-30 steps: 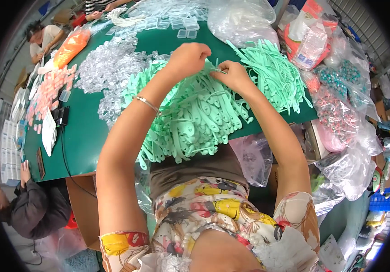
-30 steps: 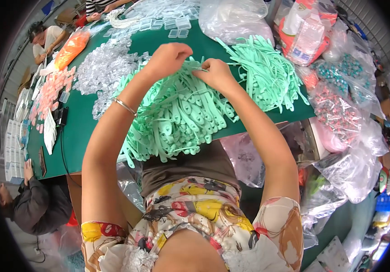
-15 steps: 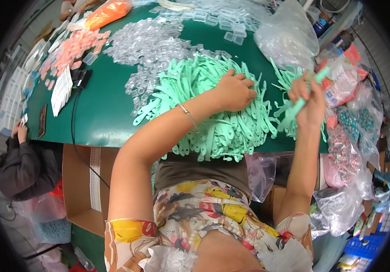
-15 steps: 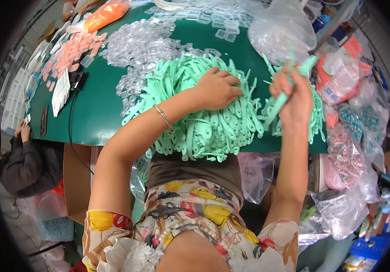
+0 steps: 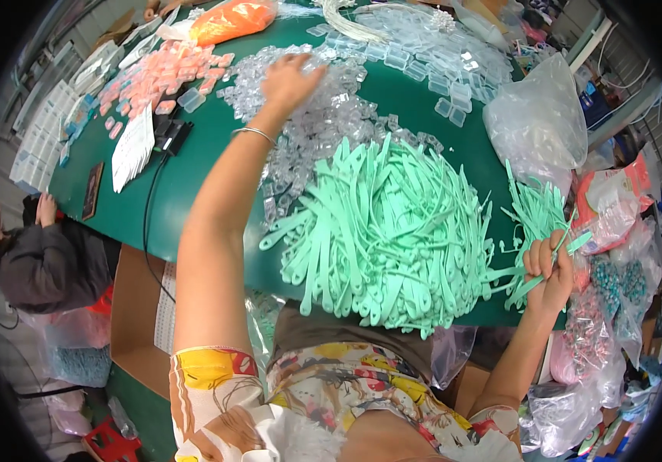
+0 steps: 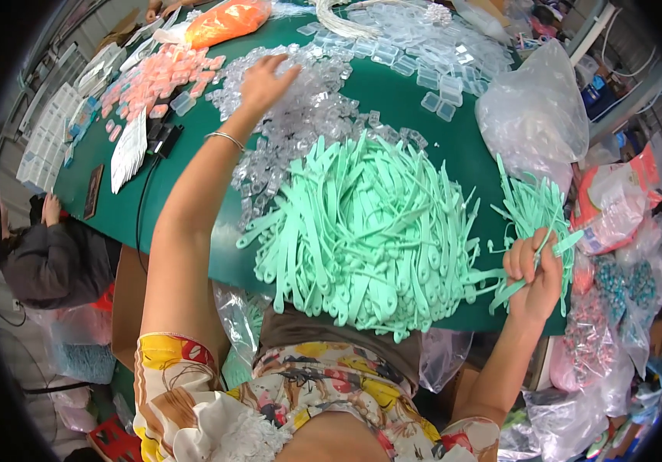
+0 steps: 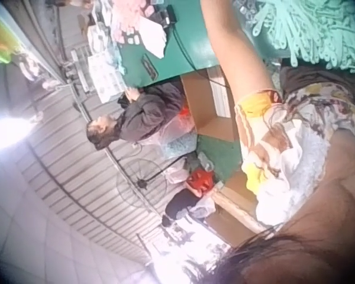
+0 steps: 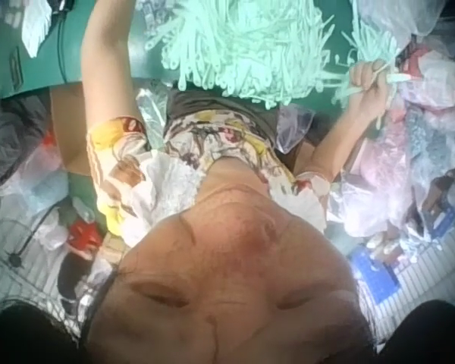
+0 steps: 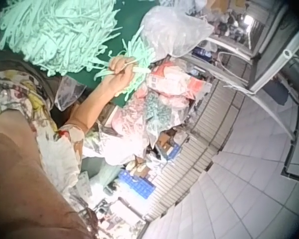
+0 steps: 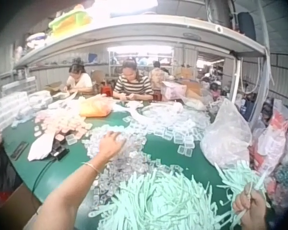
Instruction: Assembling small clear plastic clips onto green plastic straps at a workbench.
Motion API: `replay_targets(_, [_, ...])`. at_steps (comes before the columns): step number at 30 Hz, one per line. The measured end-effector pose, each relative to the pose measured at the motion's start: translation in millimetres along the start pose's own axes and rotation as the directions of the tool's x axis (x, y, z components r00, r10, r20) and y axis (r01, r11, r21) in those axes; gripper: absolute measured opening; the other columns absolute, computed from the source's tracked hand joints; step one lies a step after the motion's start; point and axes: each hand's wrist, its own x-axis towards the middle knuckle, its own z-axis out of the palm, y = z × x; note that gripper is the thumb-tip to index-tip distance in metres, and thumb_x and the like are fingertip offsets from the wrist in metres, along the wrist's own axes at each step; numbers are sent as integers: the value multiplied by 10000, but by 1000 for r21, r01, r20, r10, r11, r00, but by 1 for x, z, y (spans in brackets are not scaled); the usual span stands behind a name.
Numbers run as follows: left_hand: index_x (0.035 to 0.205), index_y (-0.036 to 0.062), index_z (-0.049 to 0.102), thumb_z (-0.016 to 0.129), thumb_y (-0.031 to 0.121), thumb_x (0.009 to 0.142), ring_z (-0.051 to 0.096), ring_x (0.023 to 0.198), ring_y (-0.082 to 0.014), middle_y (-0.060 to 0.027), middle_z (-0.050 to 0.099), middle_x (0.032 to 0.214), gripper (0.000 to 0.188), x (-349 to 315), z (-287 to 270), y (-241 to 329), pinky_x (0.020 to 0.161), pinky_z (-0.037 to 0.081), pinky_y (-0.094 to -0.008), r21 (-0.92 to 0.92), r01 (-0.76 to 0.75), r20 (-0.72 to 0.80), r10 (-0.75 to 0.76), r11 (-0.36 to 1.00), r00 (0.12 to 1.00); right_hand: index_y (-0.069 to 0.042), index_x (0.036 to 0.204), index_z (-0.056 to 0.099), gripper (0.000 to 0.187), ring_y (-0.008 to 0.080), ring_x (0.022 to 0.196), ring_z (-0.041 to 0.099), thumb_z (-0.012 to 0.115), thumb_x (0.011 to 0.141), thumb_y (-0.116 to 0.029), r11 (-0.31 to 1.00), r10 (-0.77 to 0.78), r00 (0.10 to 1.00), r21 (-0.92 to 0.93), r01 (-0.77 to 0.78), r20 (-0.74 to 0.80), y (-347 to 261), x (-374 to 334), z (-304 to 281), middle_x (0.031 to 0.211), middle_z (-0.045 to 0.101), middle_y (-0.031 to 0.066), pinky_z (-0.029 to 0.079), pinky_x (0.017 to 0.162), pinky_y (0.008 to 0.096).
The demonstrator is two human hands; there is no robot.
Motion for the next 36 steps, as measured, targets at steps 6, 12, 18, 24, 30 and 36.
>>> replay_targets(6, [1217,270,491,461,681,669,275,1229,-376,-88,350,1345,685,32,20,-17,971,204,-554,86,246,269,-261,965,927,-47,837,435,177,87,464,300,450,873,-220,993,56,995,-98,-64,-81,14,9,-8,486,316,-20,236,450,226])
replay_targets(12, [1153,293,546,487,666,659,255,1235,-385,-56,378,1333,622,24,31,17,941,201,-593,49,46,457,-63,998,887,-42,838,437,152,93,471,302,445,859,-192,987,55,995,-148,-66,-79,22,16,-9,492,320,-12,238,456,227])
replay_targets(18, [1147,234,551,477,610,706,469,1076,-308,-81,517,1181,584,0,61,56,908,359,-445,-67,-144,572,156,987,805,-43,820,442,152,97,468,306,456,846,-192,986,79,996,-140,-85,-46,28,19,4,493,333,-8,240,456,229])
replay_targets(24, [1091,180,579,593,425,697,580,893,-287,-96,615,989,463,-13,72,85,811,444,-340,-372,-193,569,387,908,726,-17,856,458,160,98,472,320,461,842,-177,984,98,995,-144,-100,-20,32,4,13,502,342,2,260,462,232])
replay_targets(30, [886,65,587,645,227,685,571,796,-292,-134,592,853,264,-35,60,120,731,450,-347,-490,-451,384,649,746,657,-37,874,458,136,105,459,314,439,857,-170,979,154,982,-114,-167,-109,39,-8,26,512,359,5,261,454,234])
replay_targets(36, [833,29,538,608,160,750,548,706,-137,-51,581,780,170,-71,-10,152,634,439,-259,-672,-95,382,455,734,804,-7,950,465,166,108,488,430,451,868,-150,979,129,989,-151,-139,-74,18,-26,34,730,543,90,354,463,219])
